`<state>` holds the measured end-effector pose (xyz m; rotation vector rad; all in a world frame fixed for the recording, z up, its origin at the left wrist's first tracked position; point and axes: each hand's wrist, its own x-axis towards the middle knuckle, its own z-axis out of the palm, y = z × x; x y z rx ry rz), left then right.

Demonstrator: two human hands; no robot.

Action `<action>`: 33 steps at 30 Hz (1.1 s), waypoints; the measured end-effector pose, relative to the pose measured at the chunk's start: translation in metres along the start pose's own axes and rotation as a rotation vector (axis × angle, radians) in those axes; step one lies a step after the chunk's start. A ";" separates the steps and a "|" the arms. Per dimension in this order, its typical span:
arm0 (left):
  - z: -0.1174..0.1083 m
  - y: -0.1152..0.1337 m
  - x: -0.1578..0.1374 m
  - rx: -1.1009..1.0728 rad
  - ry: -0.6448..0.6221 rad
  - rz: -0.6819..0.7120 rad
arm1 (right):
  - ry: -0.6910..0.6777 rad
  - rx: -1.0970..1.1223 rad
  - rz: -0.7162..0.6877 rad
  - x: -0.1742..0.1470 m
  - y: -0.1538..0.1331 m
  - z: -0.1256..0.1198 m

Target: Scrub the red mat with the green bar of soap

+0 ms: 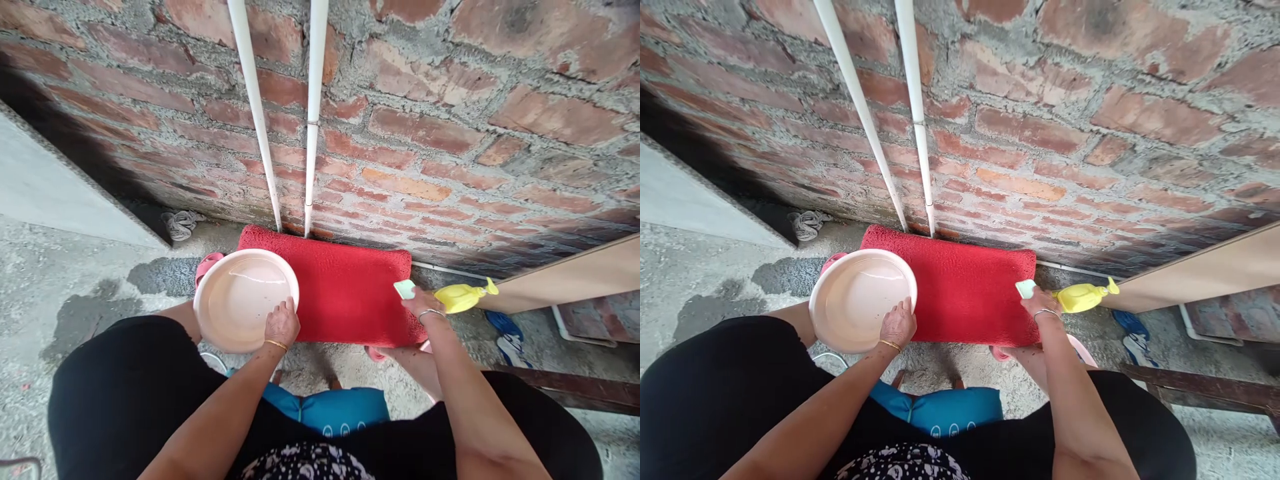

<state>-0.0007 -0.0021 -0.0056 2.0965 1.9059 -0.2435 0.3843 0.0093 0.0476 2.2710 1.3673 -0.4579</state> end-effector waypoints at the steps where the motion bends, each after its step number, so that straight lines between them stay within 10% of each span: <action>1: 0.000 0.000 0.000 0.003 -0.002 0.000 | 0.001 0.045 0.008 0.001 -0.014 -0.004; 9: 0.002 -0.001 0.001 0.015 0.005 0.001 | 0.022 0.134 -0.236 0.021 -0.134 -0.026; 13: 0.003 0.000 0.002 0.021 0.005 0.006 | -0.005 0.095 -0.209 0.032 -0.109 -0.019; 22: 0.000 0.000 0.000 0.011 0.013 0.007 | -0.187 -0.101 0.175 0.017 0.044 -0.007; 33: -0.001 0.001 0.000 0.030 0.006 0.011 | 0.019 0.004 -0.024 0.037 -0.058 -0.029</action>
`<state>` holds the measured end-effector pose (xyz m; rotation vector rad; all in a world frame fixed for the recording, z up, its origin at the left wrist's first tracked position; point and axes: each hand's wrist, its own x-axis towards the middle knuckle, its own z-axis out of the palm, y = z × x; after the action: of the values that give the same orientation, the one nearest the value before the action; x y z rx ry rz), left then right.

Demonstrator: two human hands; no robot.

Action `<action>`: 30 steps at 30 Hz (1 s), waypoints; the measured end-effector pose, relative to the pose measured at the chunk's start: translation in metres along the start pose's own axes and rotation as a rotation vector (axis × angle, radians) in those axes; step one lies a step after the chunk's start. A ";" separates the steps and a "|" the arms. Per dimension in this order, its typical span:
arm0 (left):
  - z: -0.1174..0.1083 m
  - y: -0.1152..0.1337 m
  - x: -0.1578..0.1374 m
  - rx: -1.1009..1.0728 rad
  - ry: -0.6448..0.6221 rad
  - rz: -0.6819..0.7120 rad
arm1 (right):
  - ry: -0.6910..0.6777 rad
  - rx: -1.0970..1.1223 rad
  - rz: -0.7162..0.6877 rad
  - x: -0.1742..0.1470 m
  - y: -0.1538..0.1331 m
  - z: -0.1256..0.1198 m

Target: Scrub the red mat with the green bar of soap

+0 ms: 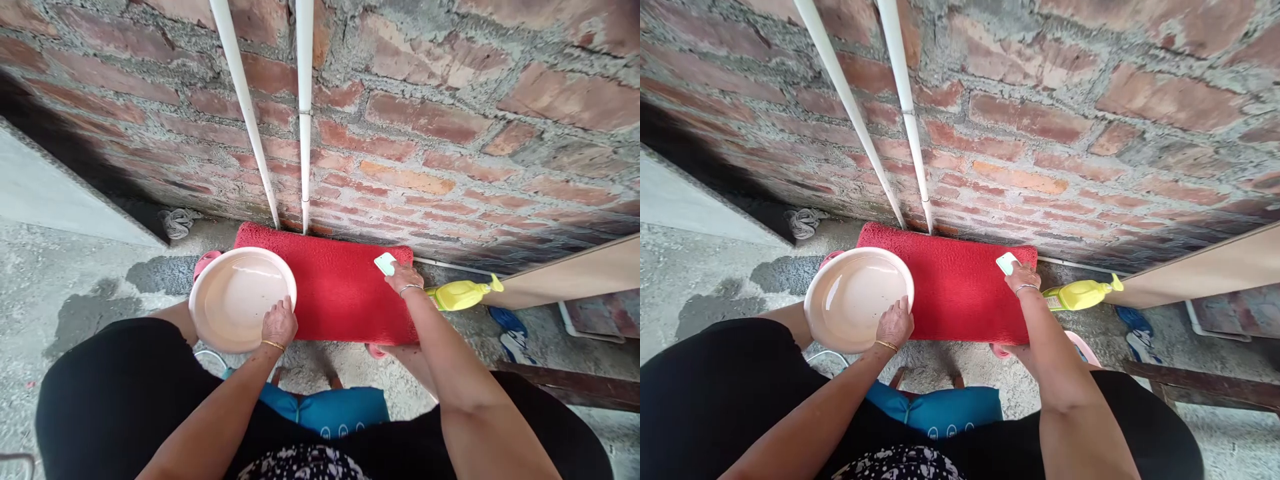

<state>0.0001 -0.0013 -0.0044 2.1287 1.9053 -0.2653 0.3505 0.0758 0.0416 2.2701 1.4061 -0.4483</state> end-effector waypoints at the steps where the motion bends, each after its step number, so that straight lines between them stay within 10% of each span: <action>1: 0.000 0.000 0.000 0.001 -0.003 -0.002 | -0.004 0.001 0.001 0.005 -0.004 -0.001; 15: 0.003 0.001 -0.002 -0.048 0.026 -0.001 | -0.112 -0.116 0.160 -0.005 0.078 0.017; 23: 0.001 0.002 -0.003 -0.085 0.032 -0.021 | 0.053 -0.002 -0.355 -0.035 -0.095 -0.002; 30: 0.003 0.001 -0.004 -0.102 -0.005 -0.026 | 0.028 0.003 -0.541 -0.041 -0.224 -0.006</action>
<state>0.0006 -0.0056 -0.0057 2.0374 1.9025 -0.1739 0.1313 0.1364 0.0243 1.8781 2.0332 -0.5800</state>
